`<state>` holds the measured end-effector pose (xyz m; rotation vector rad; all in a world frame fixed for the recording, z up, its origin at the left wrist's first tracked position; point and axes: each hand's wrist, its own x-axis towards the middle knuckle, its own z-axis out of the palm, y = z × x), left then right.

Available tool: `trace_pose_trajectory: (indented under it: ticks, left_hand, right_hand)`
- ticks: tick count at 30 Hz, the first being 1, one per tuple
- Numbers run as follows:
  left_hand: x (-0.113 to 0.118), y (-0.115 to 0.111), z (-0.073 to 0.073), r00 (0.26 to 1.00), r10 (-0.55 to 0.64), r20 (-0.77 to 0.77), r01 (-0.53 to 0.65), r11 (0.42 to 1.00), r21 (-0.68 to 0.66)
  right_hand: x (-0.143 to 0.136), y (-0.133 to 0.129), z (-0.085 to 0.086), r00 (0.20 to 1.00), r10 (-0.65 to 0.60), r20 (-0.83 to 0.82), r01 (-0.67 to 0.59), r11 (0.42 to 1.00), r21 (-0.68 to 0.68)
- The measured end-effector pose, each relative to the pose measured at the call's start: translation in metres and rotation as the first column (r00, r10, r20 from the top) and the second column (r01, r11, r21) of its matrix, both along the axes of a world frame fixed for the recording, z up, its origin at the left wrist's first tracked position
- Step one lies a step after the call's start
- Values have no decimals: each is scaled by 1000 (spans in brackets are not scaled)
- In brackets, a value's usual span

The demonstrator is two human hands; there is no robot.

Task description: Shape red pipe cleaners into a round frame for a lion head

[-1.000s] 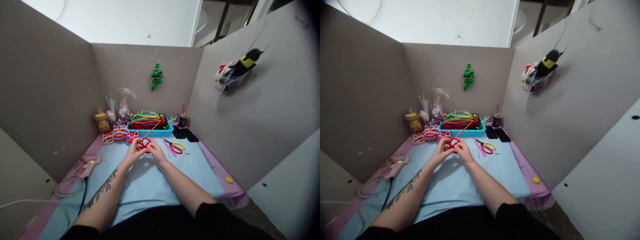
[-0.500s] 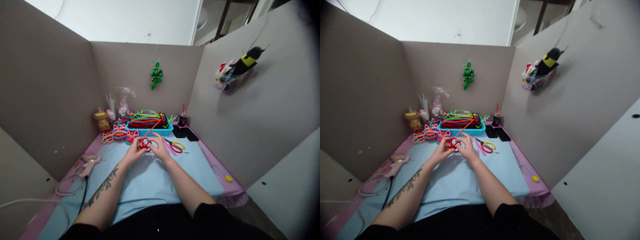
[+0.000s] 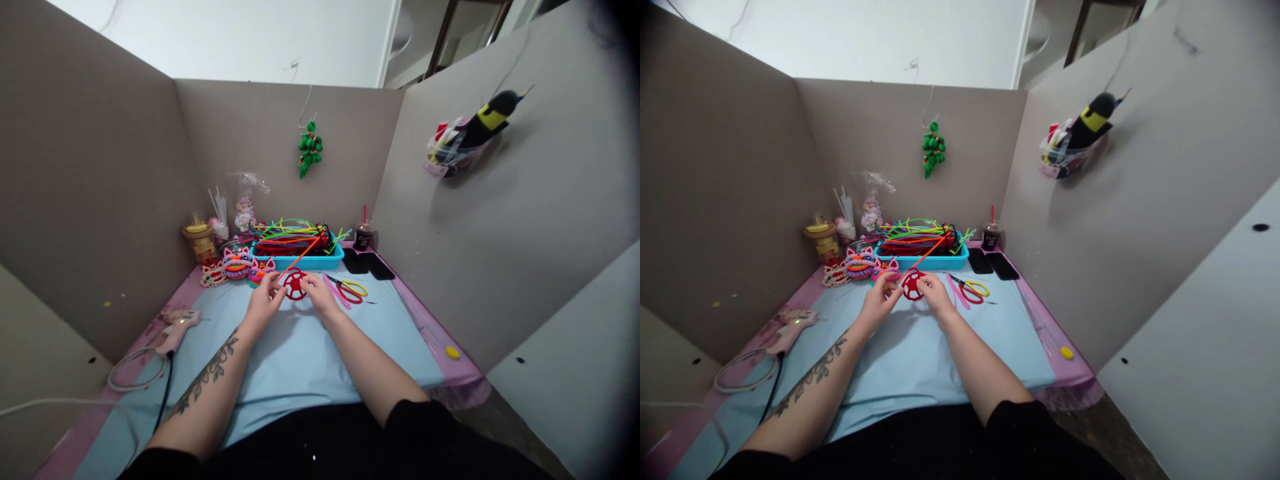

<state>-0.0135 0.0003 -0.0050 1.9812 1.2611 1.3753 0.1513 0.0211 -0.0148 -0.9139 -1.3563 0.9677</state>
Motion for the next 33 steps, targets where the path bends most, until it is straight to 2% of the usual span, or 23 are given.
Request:
trace_pose_trajectory:
  ticks: [3,7,9,11,14,20,24,29,33]
  left_hand:
    - [5,-2,0,998,-25,55,27,999,-46]
    - [12,-3,0,947,-102,304,169,965,-201]
    - [13,-2,0,905,-90,417,220,935,-276]
    - [13,0,-1,879,-47,475,220,923,-317]
    - [14,1,-3,863,-6,505,208,915,-346]
    - [17,1,-5,812,-13,584,251,911,-328]
    - [17,2,-5,818,-5,575,239,912,-333]
    - [16,3,-6,826,-6,564,237,911,-338]
    - [17,1,-4,804,-18,595,266,905,-333]
  right_hand:
    - [-5,0,-2,988,42,-149,-50,997,-53]
    - [-10,-3,-3,989,74,-125,-81,995,-56]
    - [-11,-4,-4,991,74,-114,-82,995,-58]
    - [-11,-4,-4,992,59,-114,-66,996,-59]
    - [-13,-4,-5,993,39,-113,-45,997,-54]
    - [-14,-3,-6,993,-12,-119,5,998,-59]
    - [-12,-1,-6,988,-53,-143,47,998,-49]
    - [-12,0,-8,976,-10,-218,-5,998,-68]
    - [-16,0,-10,952,29,-306,-75,987,-139]
